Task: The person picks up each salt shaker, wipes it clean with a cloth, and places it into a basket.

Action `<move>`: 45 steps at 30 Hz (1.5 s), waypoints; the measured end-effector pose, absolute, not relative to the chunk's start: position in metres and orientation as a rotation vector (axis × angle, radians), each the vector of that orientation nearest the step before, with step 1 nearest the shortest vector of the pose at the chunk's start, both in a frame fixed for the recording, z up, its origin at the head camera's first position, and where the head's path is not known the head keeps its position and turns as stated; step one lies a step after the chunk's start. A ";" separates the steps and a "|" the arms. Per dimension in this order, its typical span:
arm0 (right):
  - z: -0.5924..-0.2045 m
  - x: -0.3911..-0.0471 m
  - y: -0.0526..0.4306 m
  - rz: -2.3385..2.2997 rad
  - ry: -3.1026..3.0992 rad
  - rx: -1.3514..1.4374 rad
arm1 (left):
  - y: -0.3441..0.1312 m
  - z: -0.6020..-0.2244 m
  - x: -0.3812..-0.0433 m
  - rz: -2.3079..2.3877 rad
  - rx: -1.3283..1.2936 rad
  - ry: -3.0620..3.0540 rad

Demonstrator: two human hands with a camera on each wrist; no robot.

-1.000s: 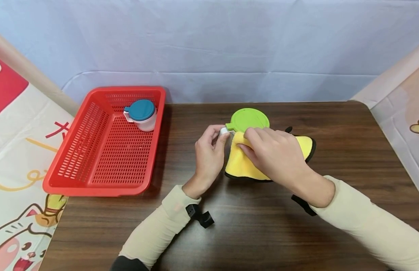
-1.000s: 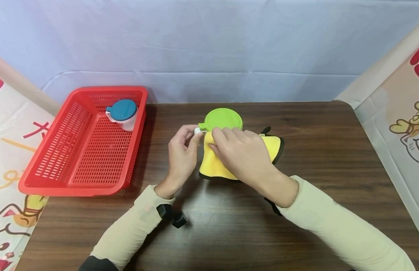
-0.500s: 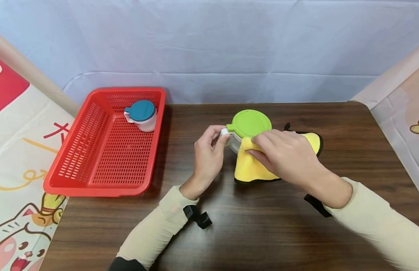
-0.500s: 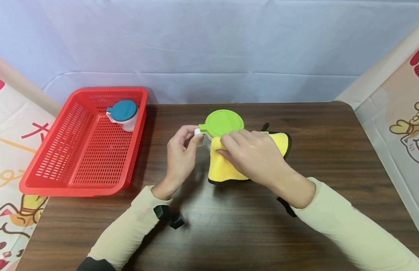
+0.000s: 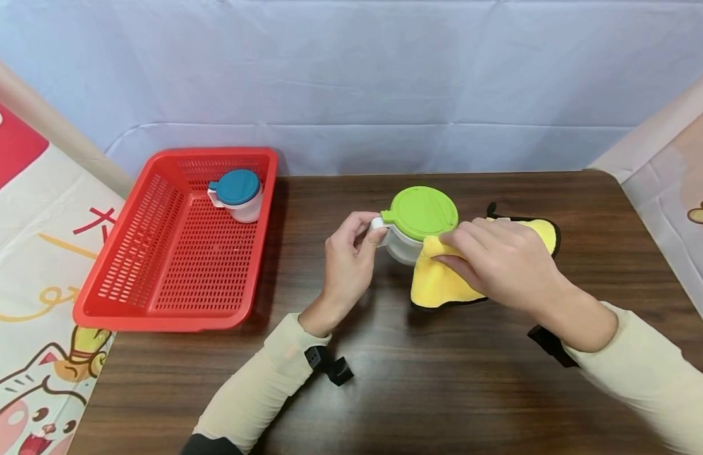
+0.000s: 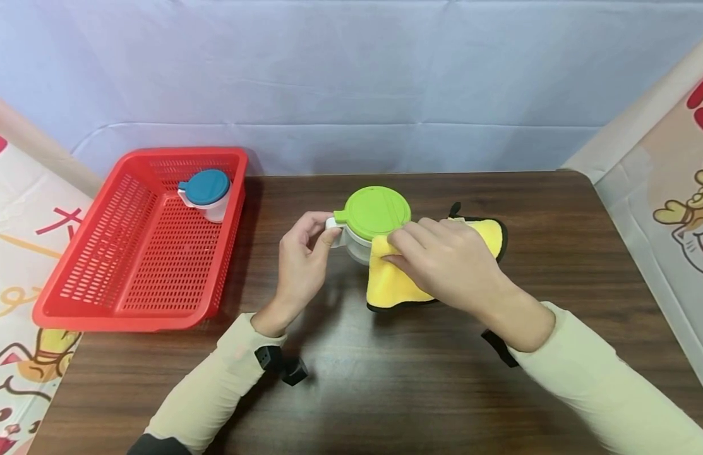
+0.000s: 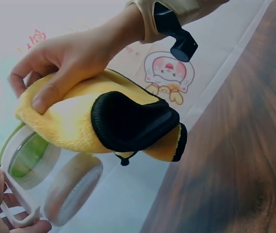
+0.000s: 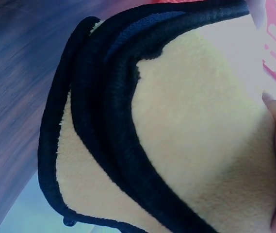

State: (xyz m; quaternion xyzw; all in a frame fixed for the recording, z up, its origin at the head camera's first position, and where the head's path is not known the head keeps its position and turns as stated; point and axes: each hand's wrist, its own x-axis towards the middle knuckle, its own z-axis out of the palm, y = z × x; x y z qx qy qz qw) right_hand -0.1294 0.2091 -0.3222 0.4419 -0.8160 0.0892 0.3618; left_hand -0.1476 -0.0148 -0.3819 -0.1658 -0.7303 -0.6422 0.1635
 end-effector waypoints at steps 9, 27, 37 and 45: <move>-0.321 -0.130 0.218 0.229 -2.092 1.100 | -0.015 -0.382 -0.148 -1.859 -0.477 -2.068; -0.322 -0.136 0.232 0.282 -2.159 1.022 | -0.017 -0.383 -0.148 -1.871 -0.489 -2.037; -0.321 -0.141 0.235 0.273 -2.173 1.004 | -0.018 -0.383 -0.148 -1.866 -0.491 -2.034; -0.320 -0.143 0.236 0.275 -2.184 1.007 | -0.018 -0.383 -0.149 -1.862 -0.484 -2.040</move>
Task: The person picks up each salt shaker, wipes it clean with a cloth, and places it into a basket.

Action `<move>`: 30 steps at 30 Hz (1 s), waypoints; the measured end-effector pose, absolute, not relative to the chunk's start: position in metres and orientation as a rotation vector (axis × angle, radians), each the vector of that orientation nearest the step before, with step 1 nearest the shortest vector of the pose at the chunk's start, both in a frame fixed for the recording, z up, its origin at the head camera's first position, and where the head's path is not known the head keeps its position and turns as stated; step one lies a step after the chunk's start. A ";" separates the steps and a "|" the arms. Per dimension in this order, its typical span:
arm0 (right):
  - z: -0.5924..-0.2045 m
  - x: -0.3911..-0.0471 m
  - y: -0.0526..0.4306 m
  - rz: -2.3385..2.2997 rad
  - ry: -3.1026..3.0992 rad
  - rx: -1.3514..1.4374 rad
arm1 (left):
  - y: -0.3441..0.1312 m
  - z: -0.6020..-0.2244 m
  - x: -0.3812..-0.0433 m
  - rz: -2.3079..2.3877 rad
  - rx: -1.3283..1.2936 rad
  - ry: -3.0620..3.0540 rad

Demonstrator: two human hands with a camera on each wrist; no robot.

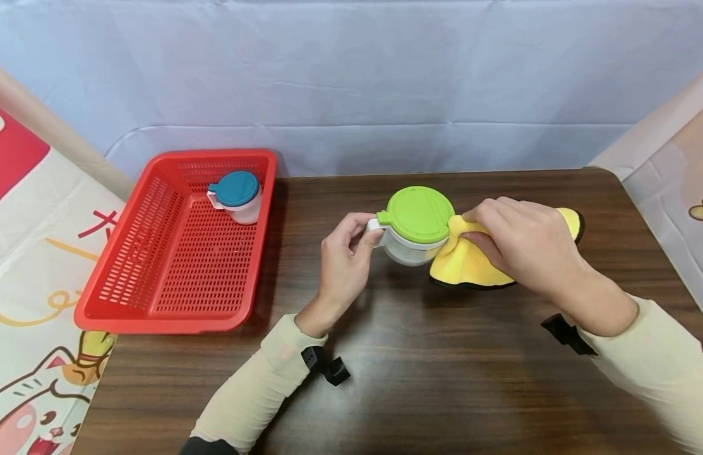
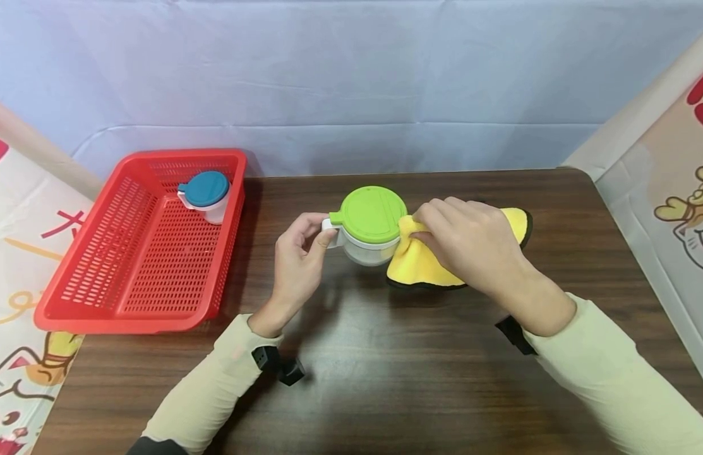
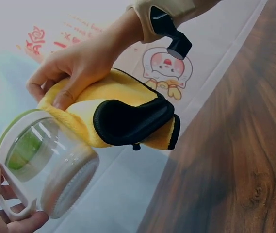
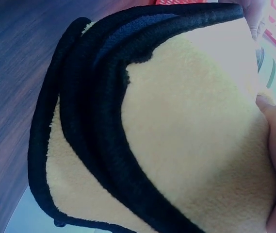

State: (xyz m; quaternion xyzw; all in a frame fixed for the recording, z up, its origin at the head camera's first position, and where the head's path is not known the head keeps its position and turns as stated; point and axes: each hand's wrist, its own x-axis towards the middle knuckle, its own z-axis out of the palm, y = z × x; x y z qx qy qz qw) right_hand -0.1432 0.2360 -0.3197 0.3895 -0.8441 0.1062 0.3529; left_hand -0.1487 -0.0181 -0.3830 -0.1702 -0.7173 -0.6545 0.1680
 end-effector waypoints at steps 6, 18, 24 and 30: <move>-0.319 -0.146 0.236 0.266 -2.187 0.989 | -0.018 -0.383 -0.149 -1.858 -0.488 -2.035; -0.320 -0.150 0.241 0.243 -2.239 0.944 | -0.019 -0.382 -0.149 -1.858 -0.495 -2.049; -0.320 -0.153 0.242 0.222 -2.256 0.926 | -0.019 -0.383 -0.148 -1.856 -0.492 -2.057; -0.322 -0.157 0.244 0.224 -2.277 0.882 | -0.017 -0.385 -0.148 -1.856 -0.496 -2.057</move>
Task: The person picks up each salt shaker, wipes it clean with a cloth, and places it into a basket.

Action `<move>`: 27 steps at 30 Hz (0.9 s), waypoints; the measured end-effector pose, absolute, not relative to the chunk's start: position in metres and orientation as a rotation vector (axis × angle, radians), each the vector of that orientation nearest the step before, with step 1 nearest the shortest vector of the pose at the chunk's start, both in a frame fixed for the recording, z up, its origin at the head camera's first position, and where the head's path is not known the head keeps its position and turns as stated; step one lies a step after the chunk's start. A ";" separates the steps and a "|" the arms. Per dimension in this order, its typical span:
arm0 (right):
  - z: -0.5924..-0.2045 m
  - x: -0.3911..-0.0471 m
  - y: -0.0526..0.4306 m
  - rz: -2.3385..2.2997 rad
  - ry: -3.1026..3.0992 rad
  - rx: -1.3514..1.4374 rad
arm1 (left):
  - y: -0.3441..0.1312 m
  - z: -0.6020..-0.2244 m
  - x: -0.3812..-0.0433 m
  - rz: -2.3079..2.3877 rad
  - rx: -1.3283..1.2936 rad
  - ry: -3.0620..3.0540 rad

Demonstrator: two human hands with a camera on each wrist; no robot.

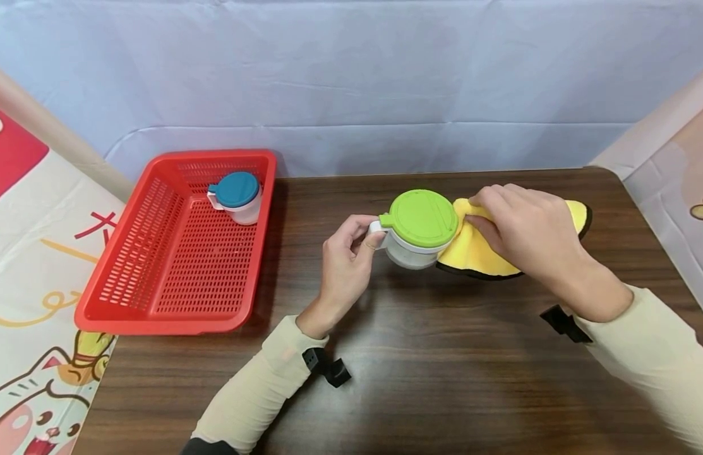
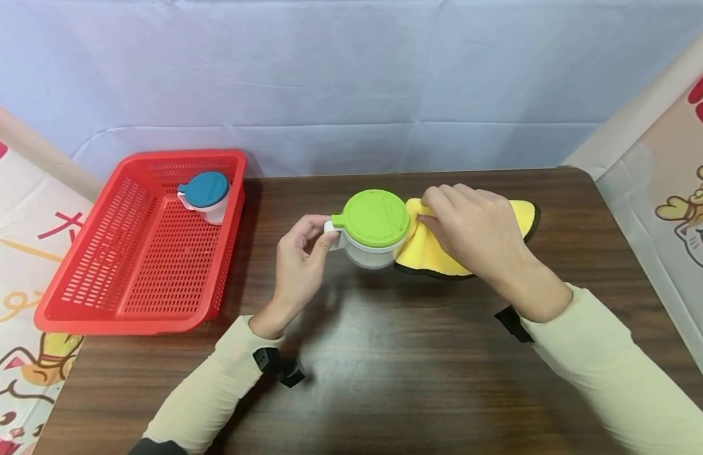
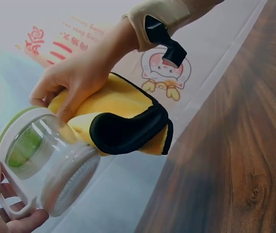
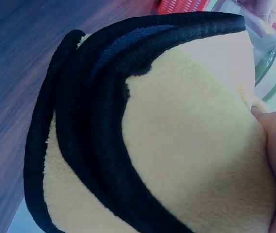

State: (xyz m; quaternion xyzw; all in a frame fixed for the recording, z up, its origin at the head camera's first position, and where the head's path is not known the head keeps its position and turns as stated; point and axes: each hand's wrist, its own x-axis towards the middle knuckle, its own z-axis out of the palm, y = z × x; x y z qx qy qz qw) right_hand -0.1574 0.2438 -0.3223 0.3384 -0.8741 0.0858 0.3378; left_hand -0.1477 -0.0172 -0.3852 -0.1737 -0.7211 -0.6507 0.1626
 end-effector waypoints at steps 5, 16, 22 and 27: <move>-0.324 -0.160 0.244 0.256 -2.274 0.850 | -0.017 -0.386 -0.148 -1.854 -0.501 -2.053; -0.315 -0.160 0.254 0.238 -2.282 0.825 | -0.017 -0.388 -0.147 -1.891 -0.444 -2.059; -0.303 -0.151 0.260 0.234 -2.308 0.866 | -0.018 -0.388 -0.150 -1.912 -0.444 -2.033; -0.294 -0.141 0.260 0.203 -2.326 0.869 | -0.018 -0.388 -0.151 -1.903 -0.433 -2.031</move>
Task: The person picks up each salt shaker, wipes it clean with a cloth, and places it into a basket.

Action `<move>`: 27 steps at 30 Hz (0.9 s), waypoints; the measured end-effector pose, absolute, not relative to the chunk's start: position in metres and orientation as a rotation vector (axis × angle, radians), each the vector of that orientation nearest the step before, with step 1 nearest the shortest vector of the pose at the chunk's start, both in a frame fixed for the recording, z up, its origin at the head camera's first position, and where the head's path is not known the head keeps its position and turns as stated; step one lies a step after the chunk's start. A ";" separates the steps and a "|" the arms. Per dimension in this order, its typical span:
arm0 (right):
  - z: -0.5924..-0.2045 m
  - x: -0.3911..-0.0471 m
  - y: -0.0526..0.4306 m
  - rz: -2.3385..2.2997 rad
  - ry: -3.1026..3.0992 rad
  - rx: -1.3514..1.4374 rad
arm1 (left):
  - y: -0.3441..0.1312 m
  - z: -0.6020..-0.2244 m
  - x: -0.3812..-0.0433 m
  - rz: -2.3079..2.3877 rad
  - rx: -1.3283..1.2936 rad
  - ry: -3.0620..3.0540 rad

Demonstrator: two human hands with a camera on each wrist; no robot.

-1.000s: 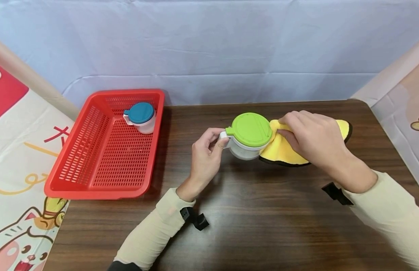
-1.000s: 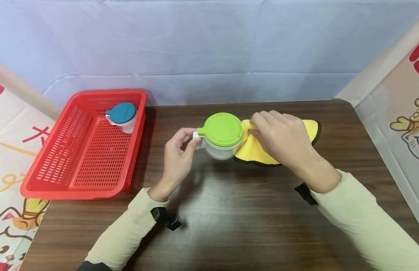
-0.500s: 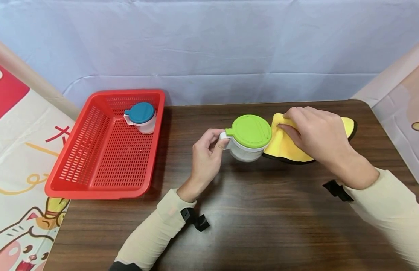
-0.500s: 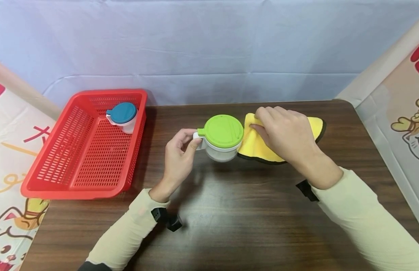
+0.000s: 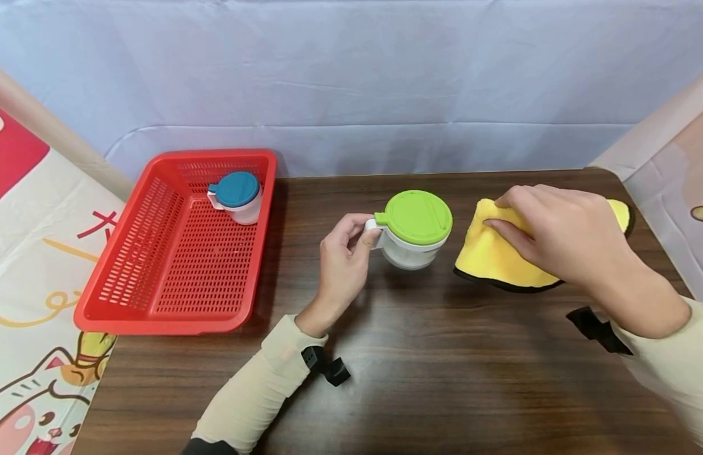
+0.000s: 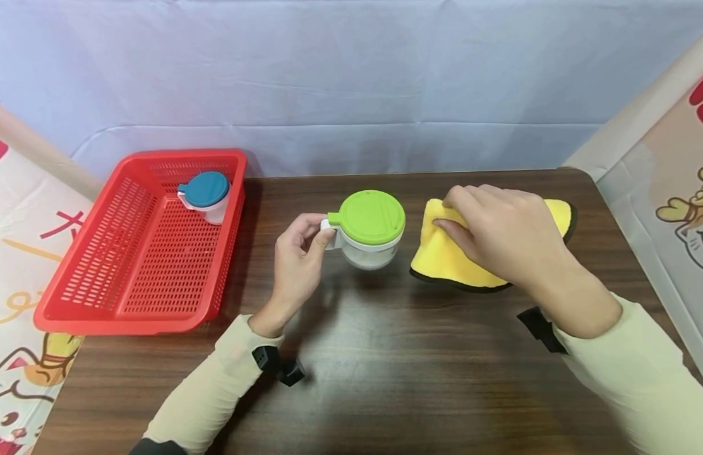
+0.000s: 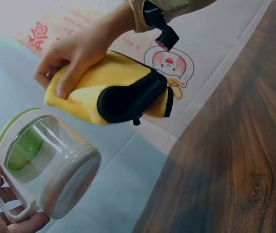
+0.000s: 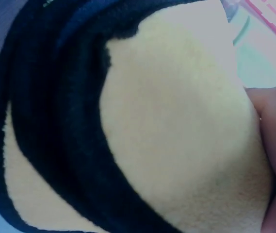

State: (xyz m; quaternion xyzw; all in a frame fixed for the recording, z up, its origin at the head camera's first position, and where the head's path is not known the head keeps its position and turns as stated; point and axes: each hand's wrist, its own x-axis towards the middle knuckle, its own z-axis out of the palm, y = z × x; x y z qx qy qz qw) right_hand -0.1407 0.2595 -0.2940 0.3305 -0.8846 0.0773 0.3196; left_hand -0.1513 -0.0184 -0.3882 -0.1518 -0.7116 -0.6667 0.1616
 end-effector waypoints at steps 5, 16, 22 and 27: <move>-0.289 -0.130 0.251 0.171 -2.288 0.941 | -0.018 -0.388 -0.152 -1.902 -0.423 -2.033; -0.290 -0.114 0.210 0.306 -2.263 1.014 | -0.013 -0.388 -0.150 -1.910 -0.397 -2.047; -0.294 -0.113 0.193 0.302 -2.281 1.010 | -0.009 -0.388 -0.149 -1.906 -0.418 -2.051; -0.299 -0.114 0.179 0.327 -2.313 1.011 | -0.008 -0.387 -0.149 -1.900 -0.428 -2.056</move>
